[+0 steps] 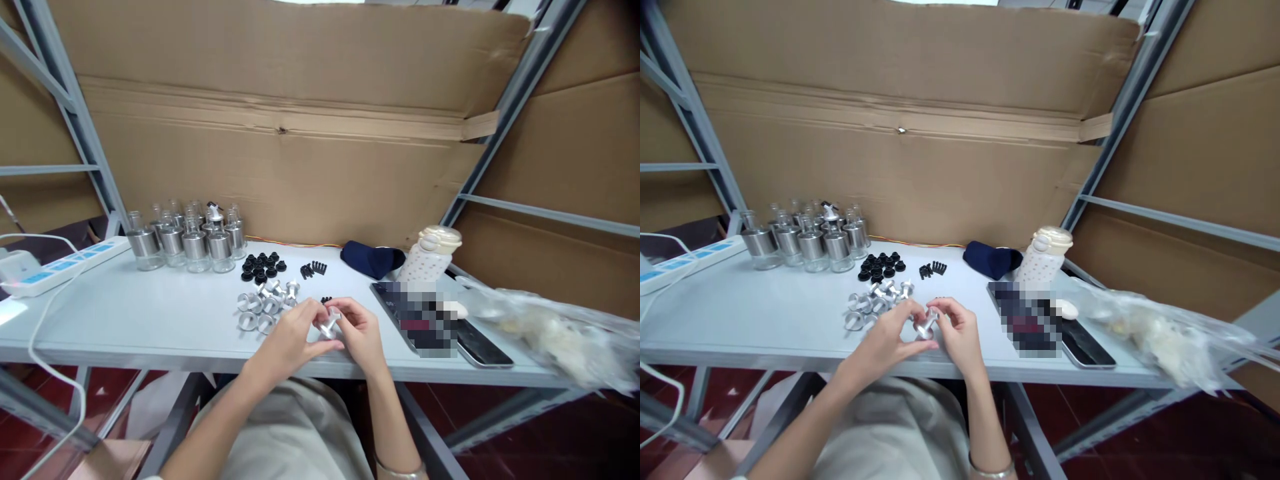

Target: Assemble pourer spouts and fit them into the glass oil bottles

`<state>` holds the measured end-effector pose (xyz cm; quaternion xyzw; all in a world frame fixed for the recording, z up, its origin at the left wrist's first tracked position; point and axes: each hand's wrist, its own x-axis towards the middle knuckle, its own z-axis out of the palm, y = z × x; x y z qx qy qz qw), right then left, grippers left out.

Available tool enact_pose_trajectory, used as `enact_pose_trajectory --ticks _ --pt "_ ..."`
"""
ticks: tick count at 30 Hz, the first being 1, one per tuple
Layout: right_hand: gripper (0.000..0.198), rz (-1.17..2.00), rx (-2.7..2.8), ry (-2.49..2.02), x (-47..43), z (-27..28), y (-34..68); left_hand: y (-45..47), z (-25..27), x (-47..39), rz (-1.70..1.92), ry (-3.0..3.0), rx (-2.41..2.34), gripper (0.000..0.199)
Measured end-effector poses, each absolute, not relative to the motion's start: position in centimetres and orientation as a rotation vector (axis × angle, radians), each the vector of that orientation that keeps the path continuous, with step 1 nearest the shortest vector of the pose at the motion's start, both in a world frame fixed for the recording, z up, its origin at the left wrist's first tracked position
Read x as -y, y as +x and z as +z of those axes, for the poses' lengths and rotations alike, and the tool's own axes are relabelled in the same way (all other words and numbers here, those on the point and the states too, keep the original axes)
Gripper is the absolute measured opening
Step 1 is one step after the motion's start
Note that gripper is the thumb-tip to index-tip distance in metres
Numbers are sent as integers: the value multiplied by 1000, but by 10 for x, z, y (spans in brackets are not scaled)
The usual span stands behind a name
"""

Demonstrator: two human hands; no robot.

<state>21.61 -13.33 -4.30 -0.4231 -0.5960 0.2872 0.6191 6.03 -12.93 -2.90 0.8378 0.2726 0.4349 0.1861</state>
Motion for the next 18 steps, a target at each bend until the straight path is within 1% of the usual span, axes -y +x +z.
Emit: enact_pose_trajectory --ticks 5,9,18 --pt "21 627 1423 -988 135 -40 215 61 -49 128 1421 2311 -742 20" --pt "20 602 1458 -982 136 -40 216 61 -51 126 1473 2252 -707 16" --pt "19 731 1364 -1001 133 -42 216 44 -42 122 1204 2013 -518 24"
